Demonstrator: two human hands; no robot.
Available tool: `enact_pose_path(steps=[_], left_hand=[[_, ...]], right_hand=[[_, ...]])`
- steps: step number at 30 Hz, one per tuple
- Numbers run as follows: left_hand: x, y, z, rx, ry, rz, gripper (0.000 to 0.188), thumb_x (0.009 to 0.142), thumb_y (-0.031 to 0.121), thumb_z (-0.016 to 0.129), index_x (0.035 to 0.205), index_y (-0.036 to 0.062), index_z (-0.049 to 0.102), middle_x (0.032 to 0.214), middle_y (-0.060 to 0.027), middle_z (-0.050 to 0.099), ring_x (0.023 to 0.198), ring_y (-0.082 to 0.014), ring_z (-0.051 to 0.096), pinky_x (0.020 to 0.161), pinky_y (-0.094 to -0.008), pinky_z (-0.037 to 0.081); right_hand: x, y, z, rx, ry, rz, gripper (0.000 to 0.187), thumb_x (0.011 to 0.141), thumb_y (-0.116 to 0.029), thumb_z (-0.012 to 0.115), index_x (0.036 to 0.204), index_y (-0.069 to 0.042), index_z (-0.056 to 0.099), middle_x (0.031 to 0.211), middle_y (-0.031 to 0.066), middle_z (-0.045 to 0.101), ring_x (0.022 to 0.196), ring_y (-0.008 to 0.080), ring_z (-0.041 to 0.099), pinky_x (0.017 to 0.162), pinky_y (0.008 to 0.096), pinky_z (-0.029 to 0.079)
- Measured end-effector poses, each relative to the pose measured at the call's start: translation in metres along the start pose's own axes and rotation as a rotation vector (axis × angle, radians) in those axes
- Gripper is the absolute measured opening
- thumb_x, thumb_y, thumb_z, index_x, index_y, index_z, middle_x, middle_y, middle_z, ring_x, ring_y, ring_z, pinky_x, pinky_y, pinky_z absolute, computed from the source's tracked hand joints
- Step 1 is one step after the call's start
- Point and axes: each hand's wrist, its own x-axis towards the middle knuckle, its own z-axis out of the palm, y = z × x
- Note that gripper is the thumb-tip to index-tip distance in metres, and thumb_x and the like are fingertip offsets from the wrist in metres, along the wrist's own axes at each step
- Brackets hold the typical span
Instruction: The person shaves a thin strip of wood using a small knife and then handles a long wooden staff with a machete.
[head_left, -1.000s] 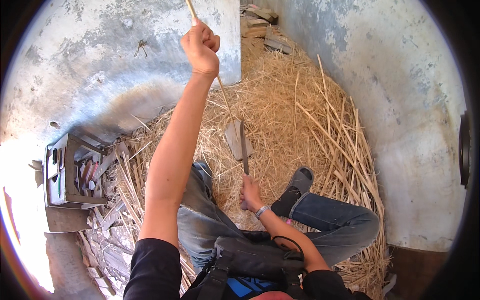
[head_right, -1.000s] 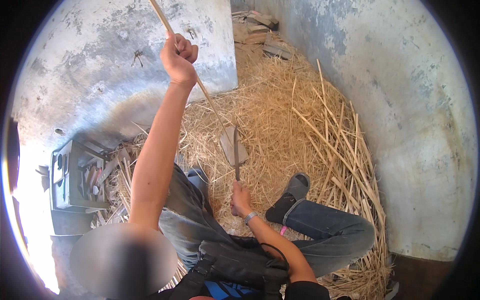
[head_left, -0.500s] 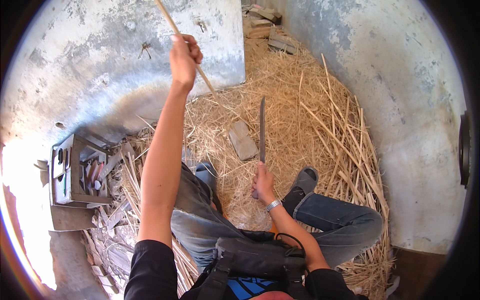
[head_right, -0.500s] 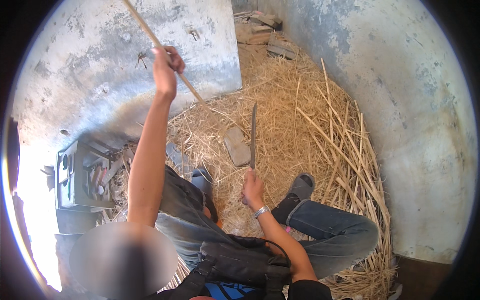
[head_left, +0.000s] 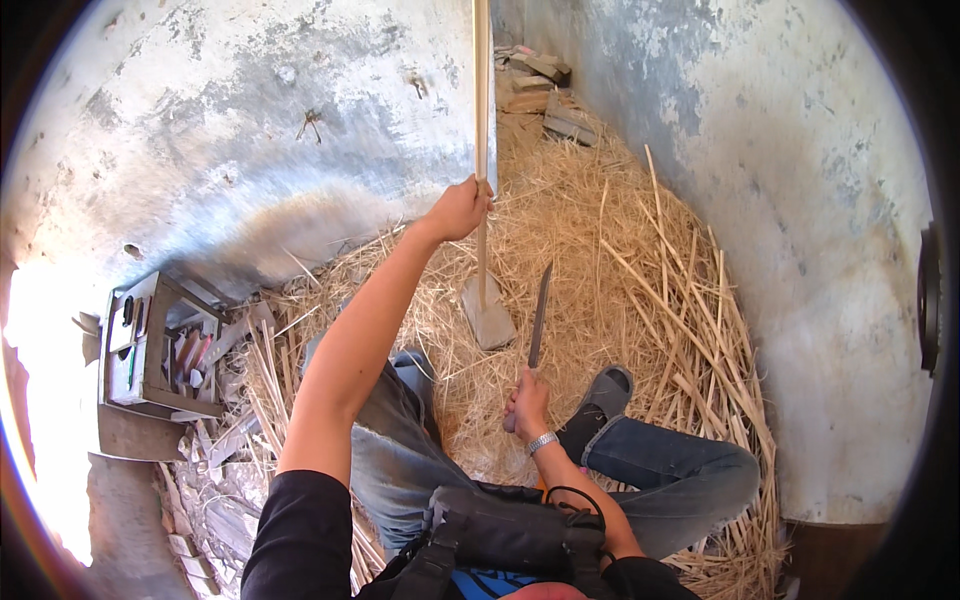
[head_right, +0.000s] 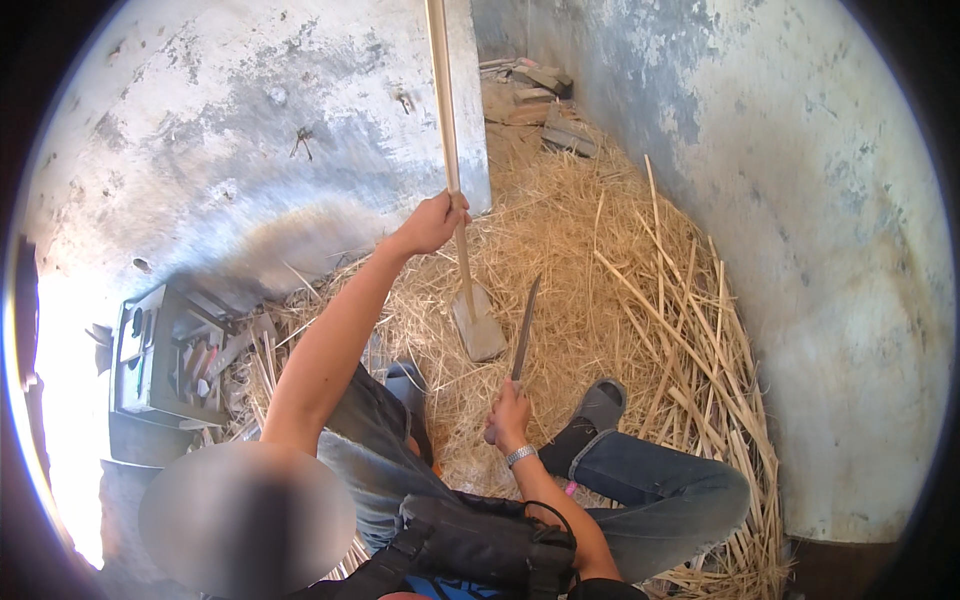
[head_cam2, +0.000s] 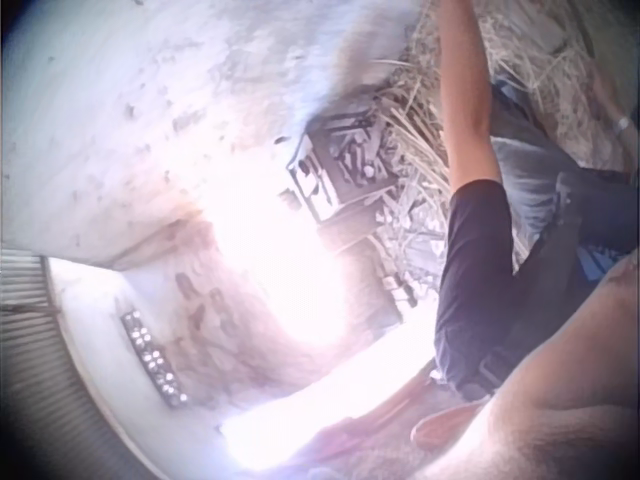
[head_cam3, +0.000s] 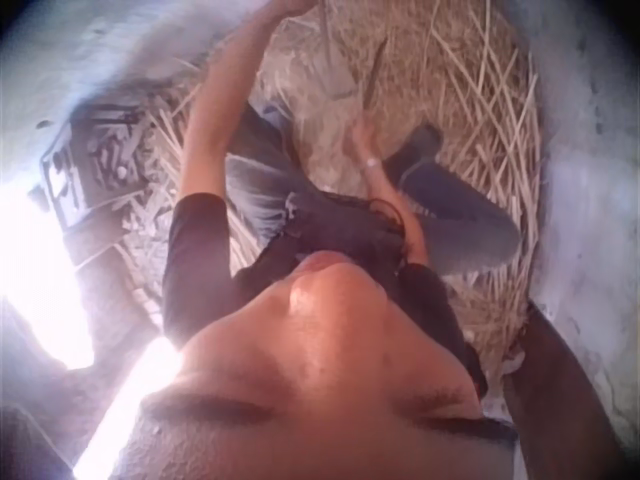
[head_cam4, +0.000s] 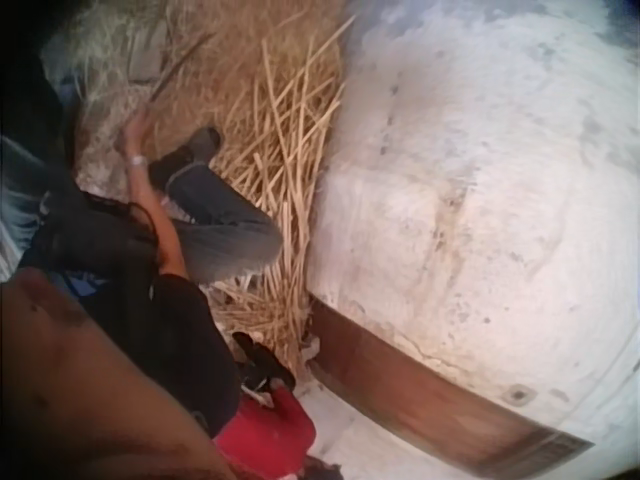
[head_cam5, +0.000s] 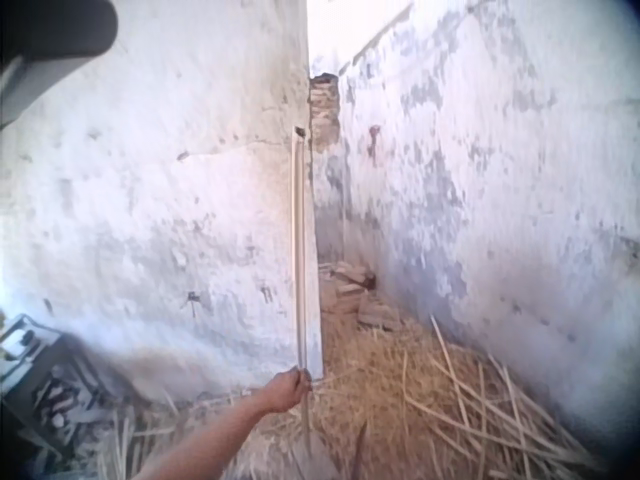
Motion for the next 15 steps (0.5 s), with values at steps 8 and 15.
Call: enact_pose_path(steps=[8,15], left_hand=[[0.010,0.053,-0.041,0.480,0.058,-0.122,0.021,0.102,0.013,0.050,0.120,0.0043,0.055,0.086,-0.0180,0.073,0.086,-0.0386,0.072,0.083,-0.0552,0.050],[-0.026,0.129,-0.128,0.911,0.101,-0.335,0.046,0.092,0.064,0.067,0.108,0.0214,0.077,0.078,0.0008,0.074,0.073,-0.0157,0.069,0.080,-0.0396,0.054]], right_hand=[[0.008,0.008,-0.001,0.039,-0.041,0.012,0.042,0.100,-0.050,0.059,0.088,-0.012,0.050,0.061,-0.0006,0.043,0.044,0.0143,0.041,0.044,0.0360,0.041],[0.009,0.010,-0.005,0.073,-0.008,0.046,0.038,0.102,-0.045,0.060,0.085,-0.012,0.052,0.059,-0.0006,0.045,0.043,0.0148,0.045,0.042,0.0344,0.041]])
